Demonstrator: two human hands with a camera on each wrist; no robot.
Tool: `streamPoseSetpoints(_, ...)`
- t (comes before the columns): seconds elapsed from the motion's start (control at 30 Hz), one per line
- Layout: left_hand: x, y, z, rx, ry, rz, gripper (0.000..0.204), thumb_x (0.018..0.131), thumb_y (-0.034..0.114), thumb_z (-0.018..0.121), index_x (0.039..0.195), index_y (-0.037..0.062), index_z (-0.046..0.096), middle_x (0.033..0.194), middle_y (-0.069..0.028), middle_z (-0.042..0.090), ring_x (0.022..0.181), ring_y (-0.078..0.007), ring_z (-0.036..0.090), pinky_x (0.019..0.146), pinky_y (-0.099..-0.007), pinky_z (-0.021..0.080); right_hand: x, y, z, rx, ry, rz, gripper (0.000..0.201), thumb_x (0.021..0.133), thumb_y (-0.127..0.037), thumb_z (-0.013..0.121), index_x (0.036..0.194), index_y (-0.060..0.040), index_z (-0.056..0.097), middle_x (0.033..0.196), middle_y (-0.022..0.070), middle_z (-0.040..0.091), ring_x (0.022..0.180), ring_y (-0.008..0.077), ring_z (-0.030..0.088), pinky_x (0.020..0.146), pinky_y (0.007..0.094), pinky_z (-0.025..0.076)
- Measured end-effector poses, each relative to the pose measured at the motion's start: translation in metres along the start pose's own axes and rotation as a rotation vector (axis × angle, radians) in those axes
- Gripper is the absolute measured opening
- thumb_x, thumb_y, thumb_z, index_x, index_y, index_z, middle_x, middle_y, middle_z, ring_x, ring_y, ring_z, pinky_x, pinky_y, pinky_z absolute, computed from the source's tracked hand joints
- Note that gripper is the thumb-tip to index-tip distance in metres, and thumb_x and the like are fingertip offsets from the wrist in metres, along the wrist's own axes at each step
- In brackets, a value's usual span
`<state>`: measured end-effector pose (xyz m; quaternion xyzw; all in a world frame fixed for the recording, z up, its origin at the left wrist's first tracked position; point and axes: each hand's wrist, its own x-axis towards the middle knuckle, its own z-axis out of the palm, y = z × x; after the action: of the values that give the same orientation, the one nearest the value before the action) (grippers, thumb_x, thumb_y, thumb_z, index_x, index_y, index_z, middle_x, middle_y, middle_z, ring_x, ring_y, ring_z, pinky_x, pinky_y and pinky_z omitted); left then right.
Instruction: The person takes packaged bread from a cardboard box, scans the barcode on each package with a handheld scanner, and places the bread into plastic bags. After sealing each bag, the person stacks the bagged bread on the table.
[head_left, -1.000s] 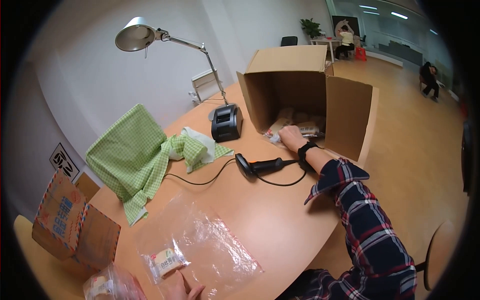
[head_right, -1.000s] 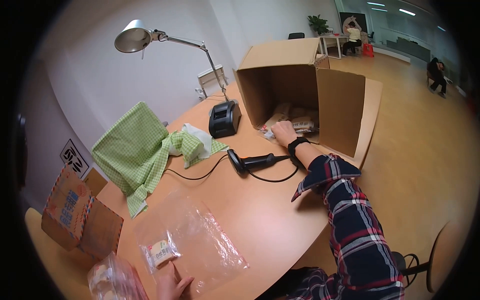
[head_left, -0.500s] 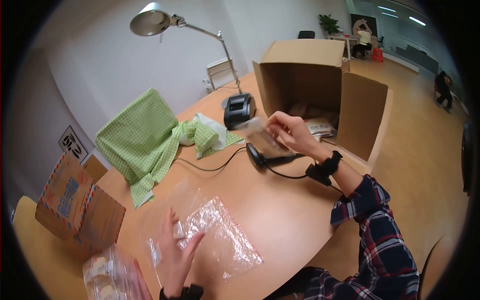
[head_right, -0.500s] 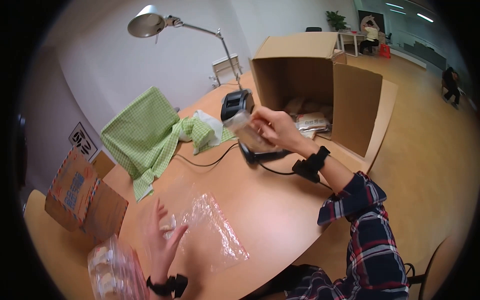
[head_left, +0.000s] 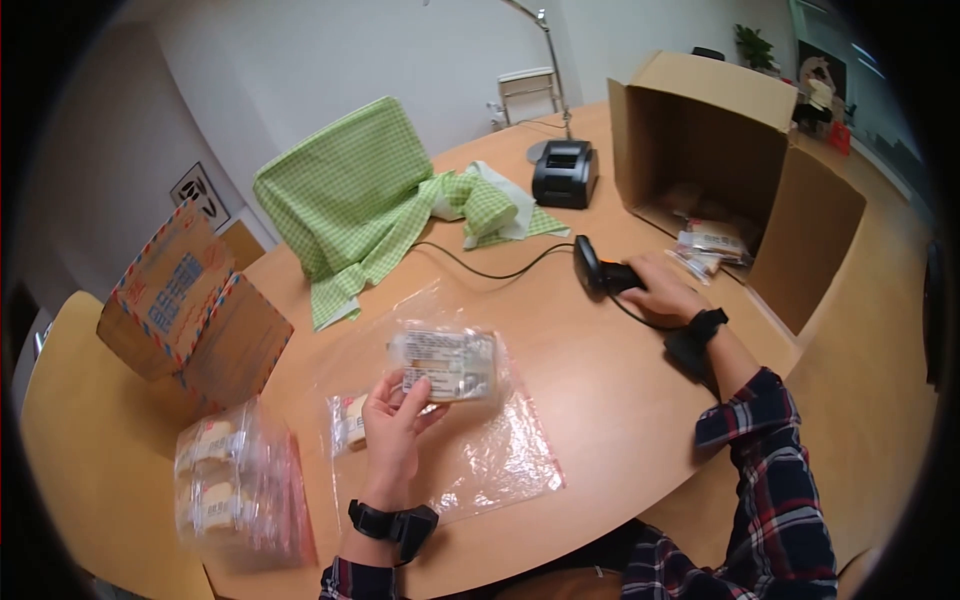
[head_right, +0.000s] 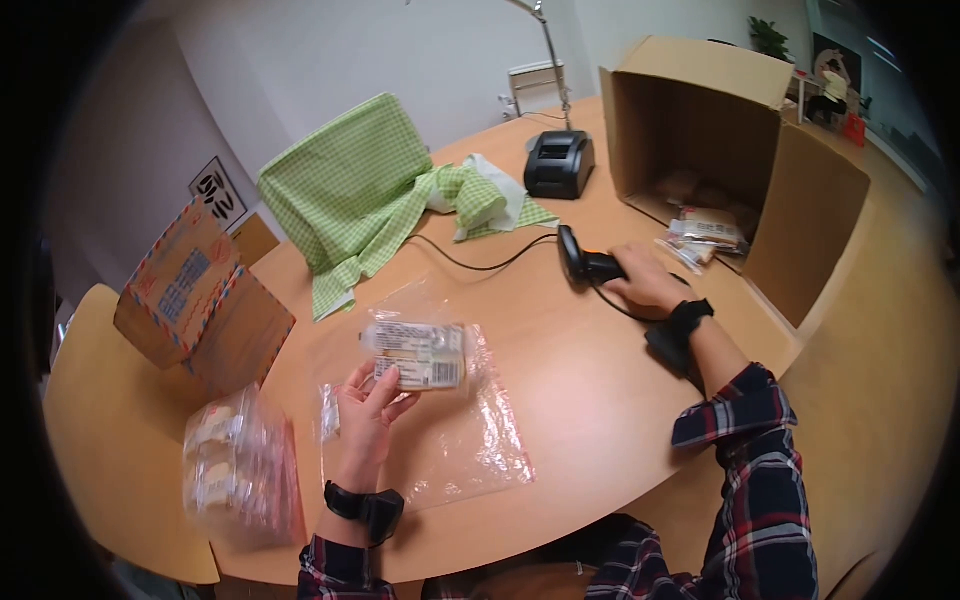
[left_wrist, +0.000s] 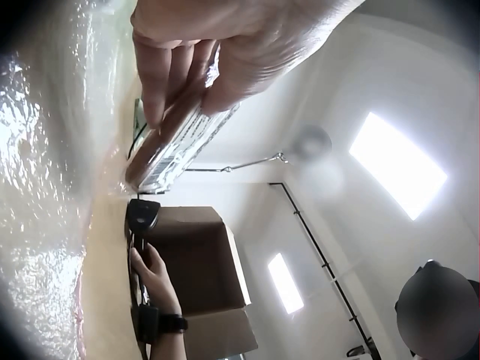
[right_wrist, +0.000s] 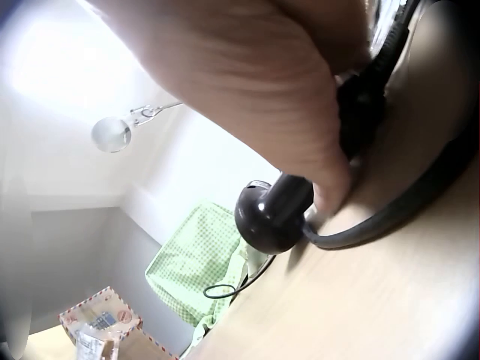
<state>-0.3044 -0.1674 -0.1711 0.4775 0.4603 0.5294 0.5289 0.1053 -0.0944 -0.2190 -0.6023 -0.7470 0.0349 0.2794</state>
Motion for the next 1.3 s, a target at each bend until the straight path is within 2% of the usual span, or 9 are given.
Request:
streamPoseSetpoints(0.17,0.002,-0.015,-0.022,-0.267,0.156,0.109,0.025,0.090,0.006,0.062,0.111,0.0012,0.048,0.106,-0.0131,0.064,0.094,-0.0199,0.066,0.079,-0.0326,0.059,0.002,-0.035,-0.018,0.173,-0.060,-0.150,0.050,0.078,-0.015,0.068,0.124,-0.0074,0.054,0.108,0.0192,0.058,0.105,0.0357,0.052,0.092,0.0419,0.041)
streamPoseSetpoints(0.33,-0.002,-0.010,-0.017,-0.248,0.159,0.134,0.026,0.090,0.005,0.062,0.112,0.0014,0.048,0.107,-0.0135,0.063,0.096,-0.0202,0.064,0.083,-0.0339,0.057,-0.013,-0.127,-0.039,0.423,-0.603,-0.374,0.061,0.082,-0.015,0.067,0.138,-0.0171,0.045,0.098,0.0127,0.053,0.093,0.0285,0.051,0.085,0.0370,0.040)
streamPoseSetpoints(0.4,-0.003,-0.010,-0.014,-0.234,0.144,0.136,0.026,0.090,0.005,0.062,0.112,0.0015,0.048,0.107,-0.0134,0.063,0.097,-0.0203,0.064,0.083,-0.0342,0.057,-0.015,-0.145,-0.029,0.410,-0.617,-0.516,0.058,0.085,-0.015,0.067,0.138,-0.0170,0.044,0.097,0.0128,0.051,0.092,0.0288,0.050,0.083,0.0368,0.039)
streamPoseSetpoints(0.53,-0.006,-0.013,-0.011,-0.218,0.111,0.137,0.026,0.089,0.003,0.062,0.112,0.0029,0.050,0.108,-0.0119,0.063,0.098,-0.0202,0.064,0.085,-0.0340,0.056,-0.017,-0.152,-0.014,0.384,-0.674,-0.428,0.056,0.085,-0.017,0.068,0.136,-0.0182,0.044,0.103,0.0154,0.053,0.097,0.0341,0.053,0.086,0.0404,0.041)
streamPoseSetpoints(0.93,-0.038,-0.009,-0.027,0.107,-0.158,0.333,0.024,0.064,-0.018,0.060,0.067,0.0054,0.063,0.128,-0.0155,0.056,0.123,-0.0272,0.050,0.106,-0.0375,0.036,-0.002,-0.022,0.009,-0.148,0.015,0.114,0.055,0.081,-0.009,0.068,0.132,-0.0153,0.049,0.106,0.0200,0.054,0.099,0.0374,0.052,0.087,0.0426,0.043)
streamPoseSetpoints(1.07,-0.040,-0.019,-0.014,-0.093,-0.197,0.271,0.020,0.066,-0.016,0.062,0.069,0.0035,0.063,0.125,-0.0156,0.057,0.120,-0.0248,0.052,0.101,-0.0357,0.042,-0.005,-0.090,0.025,0.062,0.250,-0.340,0.039,0.091,-0.022,0.062,0.126,-0.0054,0.053,0.108,0.0161,0.059,0.101,0.0298,0.056,0.085,0.0366,0.046)
streamPoseSetpoints(1.13,-0.040,-0.024,-0.014,-0.019,-0.218,0.257,0.017,0.069,-0.014,0.063,0.072,0.0023,0.064,0.125,-0.0159,0.056,0.117,-0.0242,0.053,0.099,-0.0347,0.043,-0.025,-0.153,0.028,0.805,-0.356,-0.080,0.047,0.091,-0.030,0.063,0.128,-0.0039,0.051,0.097,0.0073,0.063,0.085,0.0133,0.059,0.075,0.0275,0.048)
streamPoseSetpoints(1.17,-0.042,-0.023,-0.010,-0.080,-0.215,0.216,0.014,0.072,-0.009,0.066,0.079,0.0023,0.064,0.121,-0.0156,0.057,0.114,-0.0229,0.054,0.094,-0.0329,0.046,-0.032,-0.173,0.021,0.787,-0.649,0.023,0.050,0.091,-0.031,0.064,0.128,-0.0001,0.050,0.097,0.0078,0.063,0.089,0.0122,0.058,0.076,0.0278,0.048)
streamPoseSetpoints(1.3,-0.047,-0.037,-0.017,0.342,-0.111,0.133,0.014,0.075,0.000,0.071,0.086,0.0007,0.063,0.106,-0.0116,0.058,0.099,-0.0187,0.056,0.084,-0.0305,0.048,-0.025,-0.183,0.004,0.928,-0.587,0.034,0.051,0.089,-0.032,0.065,0.122,0.0054,0.054,0.097,0.0075,0.063,0.086,0.0112,0.059,0.073,0.0249,0.047)
